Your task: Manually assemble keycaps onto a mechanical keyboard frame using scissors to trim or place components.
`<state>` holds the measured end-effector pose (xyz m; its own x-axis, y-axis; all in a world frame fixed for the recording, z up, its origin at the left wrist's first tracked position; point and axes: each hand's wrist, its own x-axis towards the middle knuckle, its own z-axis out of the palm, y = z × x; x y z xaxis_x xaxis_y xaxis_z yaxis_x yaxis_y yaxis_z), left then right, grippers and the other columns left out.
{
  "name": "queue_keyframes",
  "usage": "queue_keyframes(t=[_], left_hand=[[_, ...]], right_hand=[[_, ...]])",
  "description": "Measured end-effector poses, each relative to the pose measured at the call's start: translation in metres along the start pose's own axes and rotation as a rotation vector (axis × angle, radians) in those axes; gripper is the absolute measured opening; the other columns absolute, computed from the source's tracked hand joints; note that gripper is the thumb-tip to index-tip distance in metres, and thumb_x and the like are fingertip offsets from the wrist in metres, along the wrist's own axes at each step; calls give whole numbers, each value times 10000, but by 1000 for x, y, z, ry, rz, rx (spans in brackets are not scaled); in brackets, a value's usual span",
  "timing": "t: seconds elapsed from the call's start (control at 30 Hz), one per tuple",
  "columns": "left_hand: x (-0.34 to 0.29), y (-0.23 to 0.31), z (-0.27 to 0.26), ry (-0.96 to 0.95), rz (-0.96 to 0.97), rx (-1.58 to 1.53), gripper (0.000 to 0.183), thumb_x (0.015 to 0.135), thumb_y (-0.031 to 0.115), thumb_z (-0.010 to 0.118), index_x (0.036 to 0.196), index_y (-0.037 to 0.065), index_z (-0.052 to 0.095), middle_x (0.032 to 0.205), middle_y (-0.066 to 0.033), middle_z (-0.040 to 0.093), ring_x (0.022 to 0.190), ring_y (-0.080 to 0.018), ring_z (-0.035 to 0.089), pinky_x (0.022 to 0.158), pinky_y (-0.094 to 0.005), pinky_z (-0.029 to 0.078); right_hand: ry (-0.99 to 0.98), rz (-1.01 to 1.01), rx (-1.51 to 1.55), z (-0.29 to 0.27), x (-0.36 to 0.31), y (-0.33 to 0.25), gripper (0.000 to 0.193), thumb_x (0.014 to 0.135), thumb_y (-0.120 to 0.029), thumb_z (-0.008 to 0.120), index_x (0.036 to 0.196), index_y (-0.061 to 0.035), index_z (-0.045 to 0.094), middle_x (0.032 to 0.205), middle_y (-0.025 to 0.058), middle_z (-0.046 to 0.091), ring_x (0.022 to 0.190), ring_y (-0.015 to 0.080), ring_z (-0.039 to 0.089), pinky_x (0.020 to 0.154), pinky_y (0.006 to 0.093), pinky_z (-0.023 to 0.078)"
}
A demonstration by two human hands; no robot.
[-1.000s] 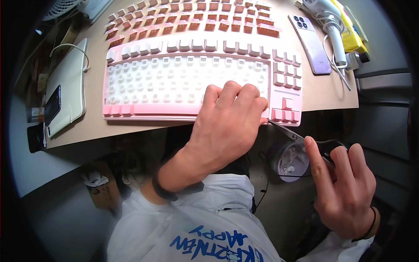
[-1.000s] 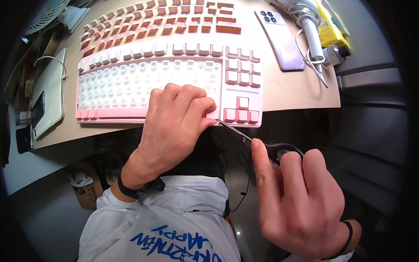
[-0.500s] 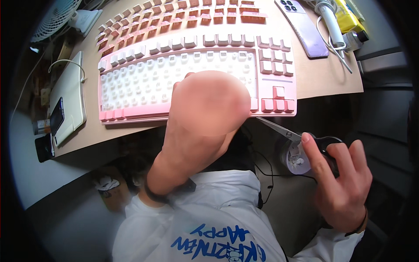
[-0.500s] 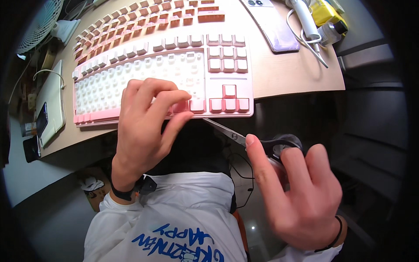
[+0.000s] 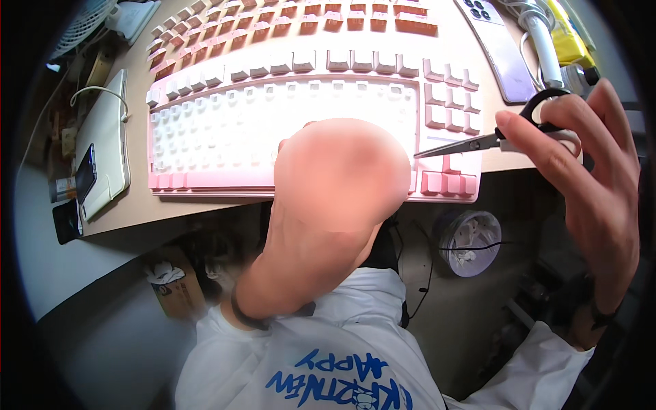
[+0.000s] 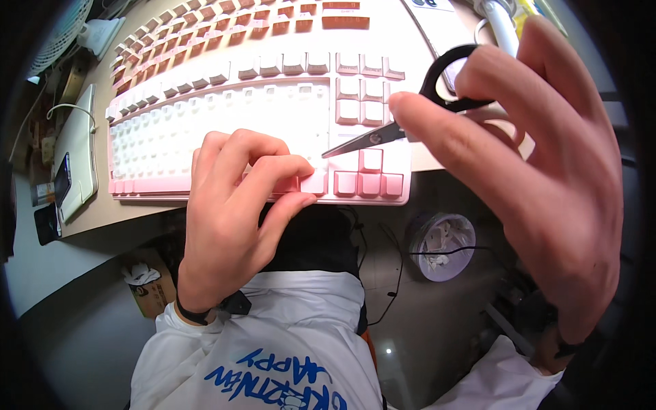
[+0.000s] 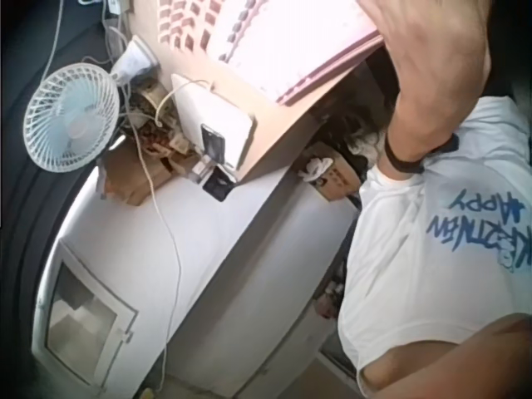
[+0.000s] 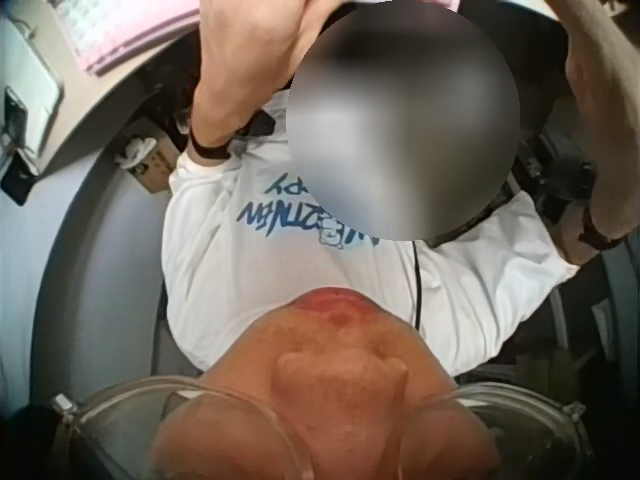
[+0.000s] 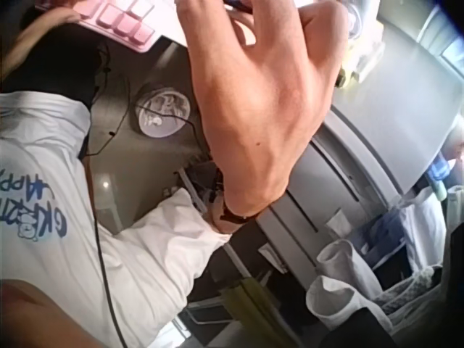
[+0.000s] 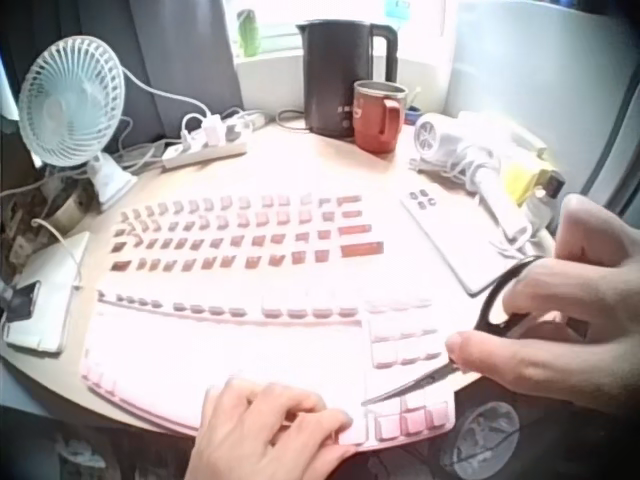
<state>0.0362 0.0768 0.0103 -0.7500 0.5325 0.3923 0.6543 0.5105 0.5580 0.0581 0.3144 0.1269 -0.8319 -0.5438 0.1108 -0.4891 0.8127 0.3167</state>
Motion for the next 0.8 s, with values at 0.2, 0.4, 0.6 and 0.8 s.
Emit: queue_keyframes(t=[0.2,0.4,0.6,0.8], left_hand=[[6,4,-2,-50,-46,-9,311,716,55,851,998,88,725,985,-31,619,881,-245,525,776,-366,422],[7,7,-2,-70,-101,-12,309,696,48,859,974,95,733,983,-28,620,886,-246,524,771,-357,431],[5,6,-3,-80,-147,-13,317,696,47,864,982,108,742,984,-27,622,907,-251,527,796,-354,440],[5,6,-3,-114,-145,19,308,717,70,864,996,123,745,979,-30,618,904,-247,527,813,-371,435]], right_hand=[[-17,-126,62,17,21,25,448,752,16,758,1186,-91,766,966,83,582,897,257,551,626,347,449],[-57,-307,224,30,49,40,423,759,14,754,1167,-96,766,956,79,575,903,258,551,629,349,455],[-77,-336,373,52,47,59,399,766,12,751,1148,-100,766,945,74,568,909,259,551,633,351,462],[-99,-217,493,80,27,66,324,815,44,682,1107,-80,746,937,76,557,921,263,550,640,347,469]])
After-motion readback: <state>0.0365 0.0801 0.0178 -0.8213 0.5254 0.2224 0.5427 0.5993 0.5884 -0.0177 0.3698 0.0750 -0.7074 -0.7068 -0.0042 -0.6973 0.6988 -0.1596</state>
